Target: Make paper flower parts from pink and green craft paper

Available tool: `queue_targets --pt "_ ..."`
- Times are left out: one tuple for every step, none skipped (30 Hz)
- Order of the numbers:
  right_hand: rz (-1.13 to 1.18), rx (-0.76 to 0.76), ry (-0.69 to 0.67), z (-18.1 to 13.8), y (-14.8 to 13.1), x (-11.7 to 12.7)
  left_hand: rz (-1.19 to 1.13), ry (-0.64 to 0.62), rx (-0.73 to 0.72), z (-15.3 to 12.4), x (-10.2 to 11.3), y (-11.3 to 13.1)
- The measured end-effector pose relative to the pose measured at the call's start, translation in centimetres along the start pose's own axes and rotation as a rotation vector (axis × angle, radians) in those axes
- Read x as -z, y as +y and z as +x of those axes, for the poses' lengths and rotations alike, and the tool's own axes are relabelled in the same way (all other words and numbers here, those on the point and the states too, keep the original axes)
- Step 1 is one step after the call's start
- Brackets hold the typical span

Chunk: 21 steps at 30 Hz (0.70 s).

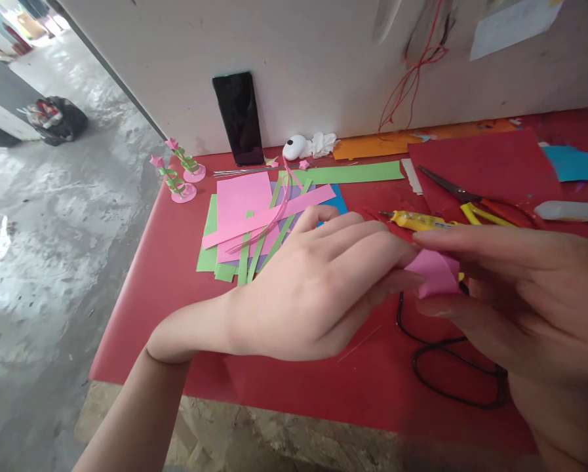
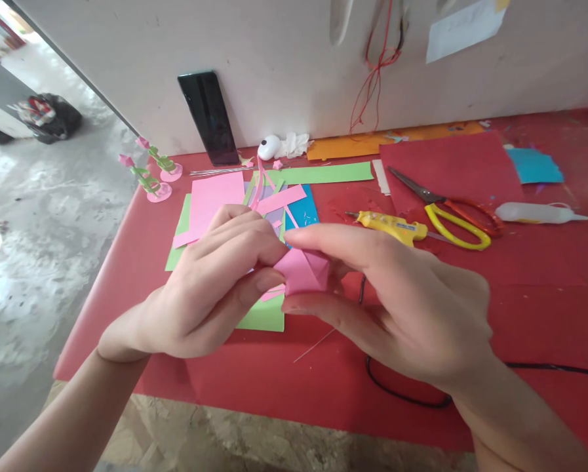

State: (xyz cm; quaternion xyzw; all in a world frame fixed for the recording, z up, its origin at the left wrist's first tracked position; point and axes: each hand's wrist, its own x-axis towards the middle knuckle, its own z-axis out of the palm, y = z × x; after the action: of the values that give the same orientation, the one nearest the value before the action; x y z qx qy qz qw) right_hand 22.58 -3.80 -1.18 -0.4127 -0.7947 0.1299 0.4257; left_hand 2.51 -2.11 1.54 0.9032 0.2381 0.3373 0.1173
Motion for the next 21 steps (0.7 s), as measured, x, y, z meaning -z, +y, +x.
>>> queue_targets --pt "-0.009 0.023 -0.008 -0.25 0.12 0.08 0.023 0.000 -0.023 0.00 0.02 -0.06" --pt "-0.005 0.033 -0.010 -0.43 0.20 0.16 0.045 0.003 -0.045 -0.01 0.04 -0.13" --pt "0.001 0.040 -0.009 -0.51 0.22 0.24 0.064 0.005 -0.065 -0.04 0.06 -0.19" --pt "0.010 0.042 -0.018 -0.49 0.21 0.31 0.085 0.002 -0.069 -0.08 0.08 -0.24" --pt "0.021 0.045 -0.025 -0.40 0.17 0.37 0.099 -0.001 -0.075 -0.12 0.09 -0.27" --pt "0.030 0.045 -0.032 -0.25 0.12 0.40 0.111 -0.003 -0.077 -0.16 0.10 -0.29" --pt "0.044 0.056 -0.043 -0.06 0.08 0.43 0.123 -0.005 -0.080 -0.20 0.11 -0.29" --pt "0.063 0.073 -0.051 0.11 0.05 0.43 0.133 -0.007 -0.083 -0.23 0.10 -0.28" --pt "0.087 0.090 -0.064 0.26 0.04 0.43 0.142 -0.006 -0.085 -0.25 0.09 -0.27" --pt "0.107 0.107 -0.075 0.36 0.03 0.43 0.149 -0.001 -0.092 -0.26 0.06 -0.25" --pt "0.122 0.120 -0.078 0.39 0.02 0.43 0.160 0.005 -0.098 -0.26 0.03 -0.24" --pt "0.130 0.130 -0.076 0.36 0.01 0.44 0.172 0.007 -0.103 -0.26 -0.01 -0.22" --pt "0.125 0.134 -0.069 0.28 -0.02 0.46 0.186 0.013 -0.108 -0.27 -0.05 -0.19" --pt "0.110 0.131 -0.061 0.17 -0.07 0.48 0.201 0.023 -0.116 -0.28 -0.09 -0.17" --pt "0.093 0.129 -0.055 0.05 -0.13 0.51 0.214 0.031 -0.123 -0.29 -0.13 -0.14" --pt "0.073 0.129 -0.044 -0.06 -0.19 0.54 0.223 0.039 -0.130 -0.31 -0.17 -0.11" --pt "0.052 0.123 -0.045 -0.15 -0.24 0.56 0.229 0.045 -0.135 -0.33 -0.19 -0.08" --pt "0.033 0.120 -0.046 -0.23 -0.27 0.58 0.231 0.048 -0.137 -0.35 -0.22 -0.04" --pt "0.023 0.120 -0.047 -0.28 -0.27 0.60 0.234 0.050 -0.136 -0.37 -0.24 -0.02" --pt "0.019 0.123 -0.049 -0.34 -0.25 0.61 0.235 0.050 -0.133 -0.39 -0.27 0.01" --pt "0.016 0.129 -0.053 -0.41 -0.22 0.62 0.237 0.055 -0.133 -0.39 -0.30 0.03"
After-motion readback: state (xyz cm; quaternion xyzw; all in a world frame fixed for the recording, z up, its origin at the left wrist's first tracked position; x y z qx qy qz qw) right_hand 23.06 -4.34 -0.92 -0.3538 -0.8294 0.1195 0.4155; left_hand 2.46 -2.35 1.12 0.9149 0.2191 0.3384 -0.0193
